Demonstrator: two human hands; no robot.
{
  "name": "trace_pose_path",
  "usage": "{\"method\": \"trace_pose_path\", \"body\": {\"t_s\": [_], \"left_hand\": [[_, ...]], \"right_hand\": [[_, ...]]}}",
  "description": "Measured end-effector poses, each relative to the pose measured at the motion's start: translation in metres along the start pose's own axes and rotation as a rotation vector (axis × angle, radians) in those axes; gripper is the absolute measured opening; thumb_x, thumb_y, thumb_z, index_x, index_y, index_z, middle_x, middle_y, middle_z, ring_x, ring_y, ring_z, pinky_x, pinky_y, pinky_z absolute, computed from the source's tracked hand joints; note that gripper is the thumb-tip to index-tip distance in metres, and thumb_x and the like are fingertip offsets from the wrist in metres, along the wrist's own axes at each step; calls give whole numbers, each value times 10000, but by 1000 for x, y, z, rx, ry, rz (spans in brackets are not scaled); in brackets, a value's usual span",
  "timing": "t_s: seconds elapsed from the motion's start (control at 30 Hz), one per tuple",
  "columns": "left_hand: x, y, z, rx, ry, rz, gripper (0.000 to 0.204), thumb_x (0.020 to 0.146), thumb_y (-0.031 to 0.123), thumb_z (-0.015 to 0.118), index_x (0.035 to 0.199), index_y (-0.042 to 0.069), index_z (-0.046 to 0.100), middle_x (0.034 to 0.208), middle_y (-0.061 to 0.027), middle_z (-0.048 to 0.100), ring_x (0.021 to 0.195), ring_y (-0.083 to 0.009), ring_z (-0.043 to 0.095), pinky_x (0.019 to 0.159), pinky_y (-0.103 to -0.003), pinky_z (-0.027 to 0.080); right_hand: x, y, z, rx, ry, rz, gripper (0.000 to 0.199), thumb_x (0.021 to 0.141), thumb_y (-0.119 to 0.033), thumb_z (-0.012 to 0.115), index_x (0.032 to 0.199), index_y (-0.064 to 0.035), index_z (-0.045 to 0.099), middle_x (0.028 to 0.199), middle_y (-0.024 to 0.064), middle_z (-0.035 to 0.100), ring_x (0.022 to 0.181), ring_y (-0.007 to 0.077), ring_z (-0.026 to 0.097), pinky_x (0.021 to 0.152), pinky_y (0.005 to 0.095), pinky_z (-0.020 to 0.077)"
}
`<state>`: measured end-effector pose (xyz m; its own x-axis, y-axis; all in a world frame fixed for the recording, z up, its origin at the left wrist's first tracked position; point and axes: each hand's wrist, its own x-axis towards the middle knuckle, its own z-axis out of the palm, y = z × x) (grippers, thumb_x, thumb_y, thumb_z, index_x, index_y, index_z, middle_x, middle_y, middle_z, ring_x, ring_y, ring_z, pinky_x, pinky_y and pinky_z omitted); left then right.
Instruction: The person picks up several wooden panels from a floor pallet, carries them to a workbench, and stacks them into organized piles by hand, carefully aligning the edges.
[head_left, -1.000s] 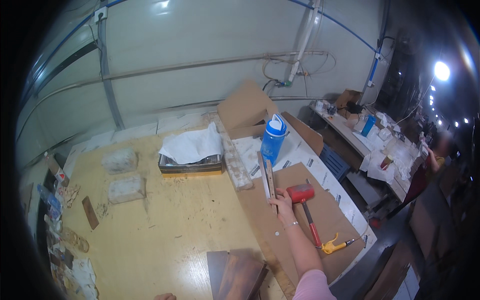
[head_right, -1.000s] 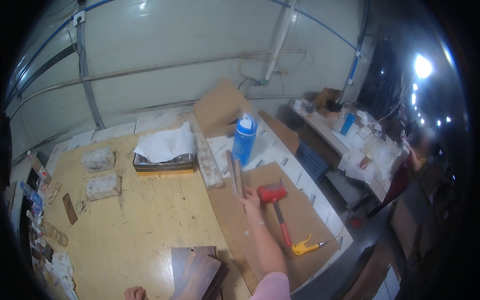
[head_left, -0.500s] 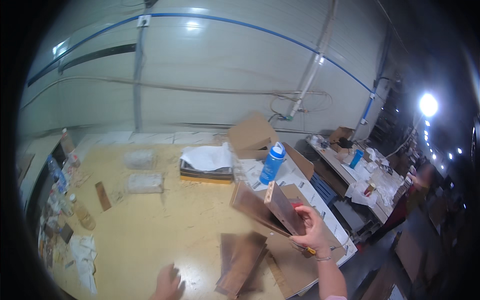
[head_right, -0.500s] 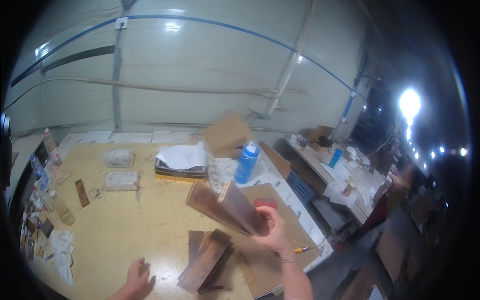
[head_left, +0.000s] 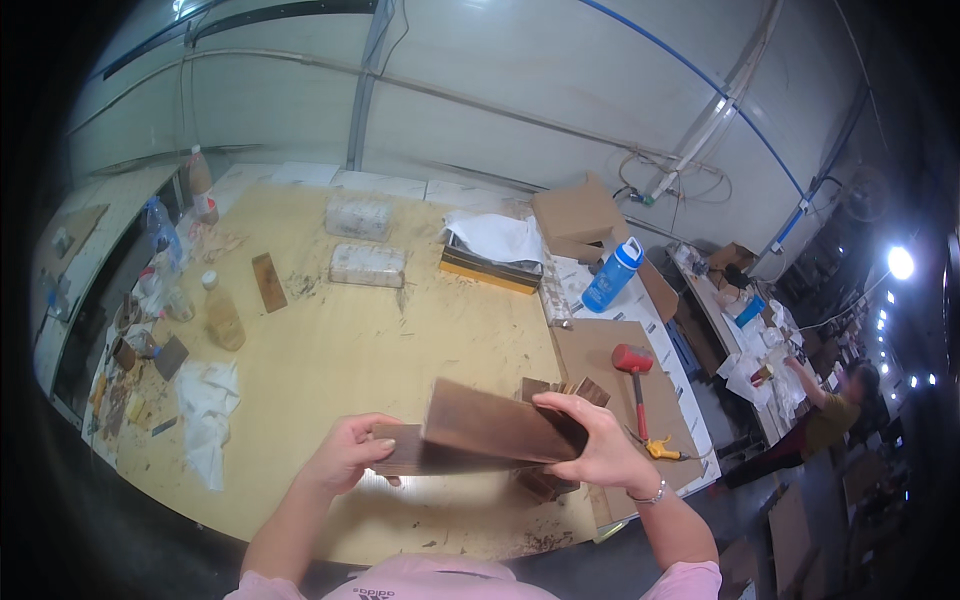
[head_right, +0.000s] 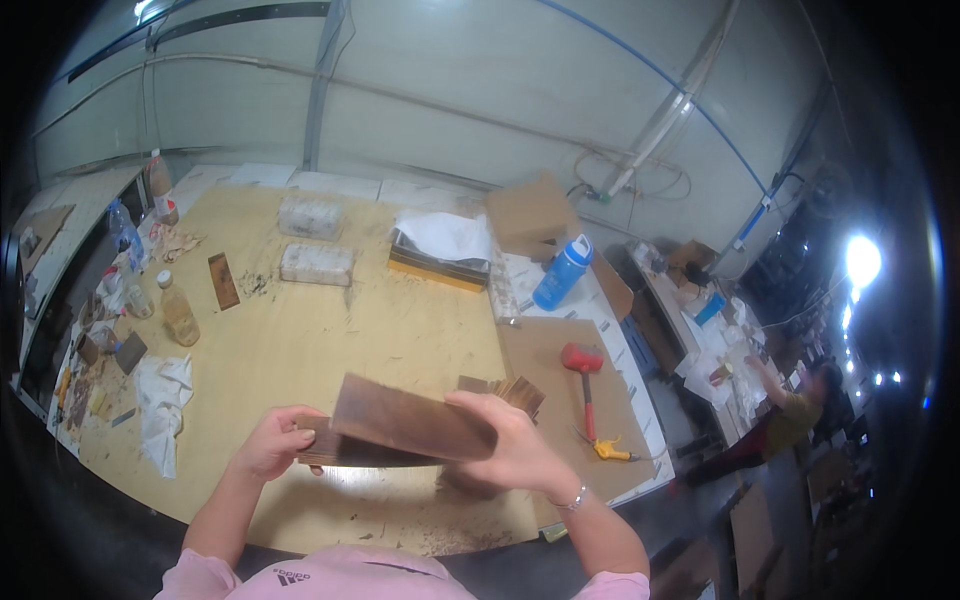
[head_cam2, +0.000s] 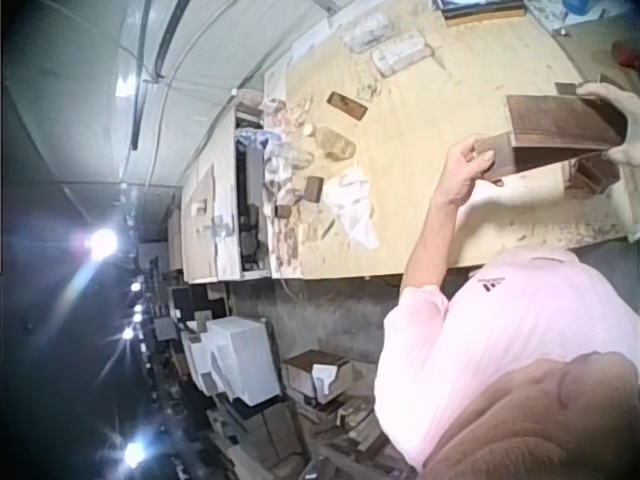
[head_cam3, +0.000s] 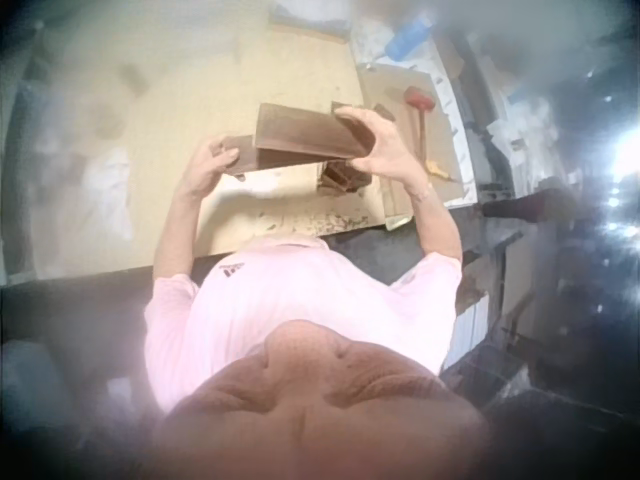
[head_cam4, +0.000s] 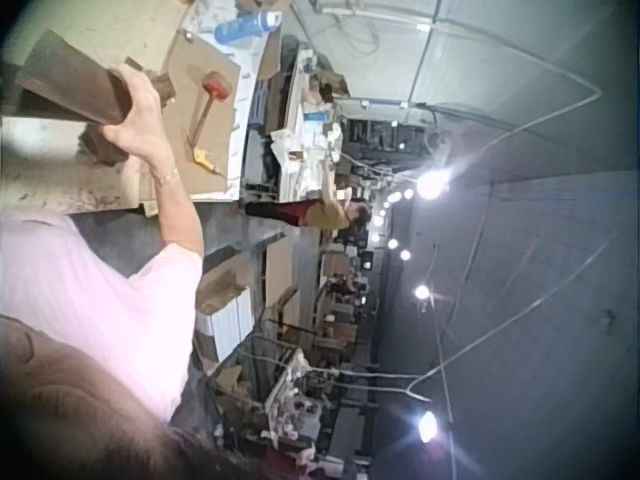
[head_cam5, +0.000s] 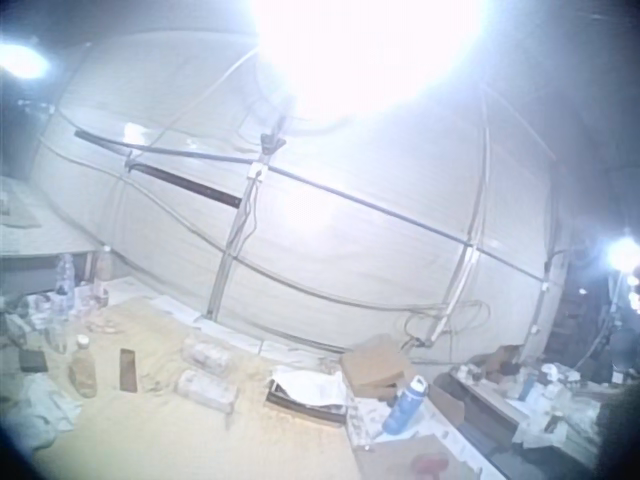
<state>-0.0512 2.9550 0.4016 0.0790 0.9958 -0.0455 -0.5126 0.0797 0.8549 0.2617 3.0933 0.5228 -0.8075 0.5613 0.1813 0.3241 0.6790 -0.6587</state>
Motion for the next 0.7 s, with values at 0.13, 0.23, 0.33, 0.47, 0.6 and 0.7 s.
{"method": "trace_pose_path", "body": {"t_s": [0.13, 0.23, 0.33, 0.47, 0.6, 0.7], "left_hand": [[-29, -14, -28, -138, 230, 49, 316, 867, 125, 641, 1115, -67, 596, 917, -165, 689, 724, -237, 701, 577, -367, 609], [-49, -28, -46, -169, 384, 133, 284, 866, 157, 635, 1069, -26, 558, 939, -172, 679, 740, -252, 705, 591, -382, 623], [-51, -44, -33, -238, 485, 208, 252, 866, 109, 623, 1052, 30, 474, 1040, -190, 651, 820, -267, 703, 652, -407, 629], [-54, -64, -24, -189, 482, 191, 276, 864, 9, 603, 1096, 36, 457, 1042, -159, 647, 913, -231, 678, 744, -390, 613], [-56, -92, -10, -206, 479, 185, 347, 901, -67, 564, 1201, 33, 421, 1074, -109, 641, 952, -144, 631, 858, -291, 513], [-57, -100, 9, -214, 499, 189, 342, 918, -41, 558, 1221, 25, 414, 1084, -109, 633, 951, -147, 633, 827, -299, 524]], "right_hand": [[9, -12, 51, 267, 162, 213, 814, 648, -70, 833, 1381, 1, 486, 1277, 111, 586, 1173, 184, 567, 1019, 328, 447], [24, -28, 96, 604, 181, 310, 815, 706, -80, 827, 1416, 4, 436, 1252, 150, 571, 1132, 193, 569, 950, 310, 476], [26, -26, 144, 1059, 213, 436, 690, 760, -49, 805, 1343, 30, 444, 1128, 94, 588, 957, 139, 600, 806, 259, 499], [39, -15, 199, 1292, 305, 561, 430, 891, -135, 720, 1231, -13, 488, 1071, 72, 621, 978, 135, 601, 844, 288, 500], [53, -19, 230, 1371, 400, 648, 421, 907, -189, 717, 1204, -29, 465, 1096, 90, 629, 1007, 162, 612, 881, 308, 496], [48, 2, 248, 1426, 391, 611, 447, 895, -159, 726, 1198, -35, 423, 1098, 111, 631, 1020, 185, 624, 902, 329, 509]]}}
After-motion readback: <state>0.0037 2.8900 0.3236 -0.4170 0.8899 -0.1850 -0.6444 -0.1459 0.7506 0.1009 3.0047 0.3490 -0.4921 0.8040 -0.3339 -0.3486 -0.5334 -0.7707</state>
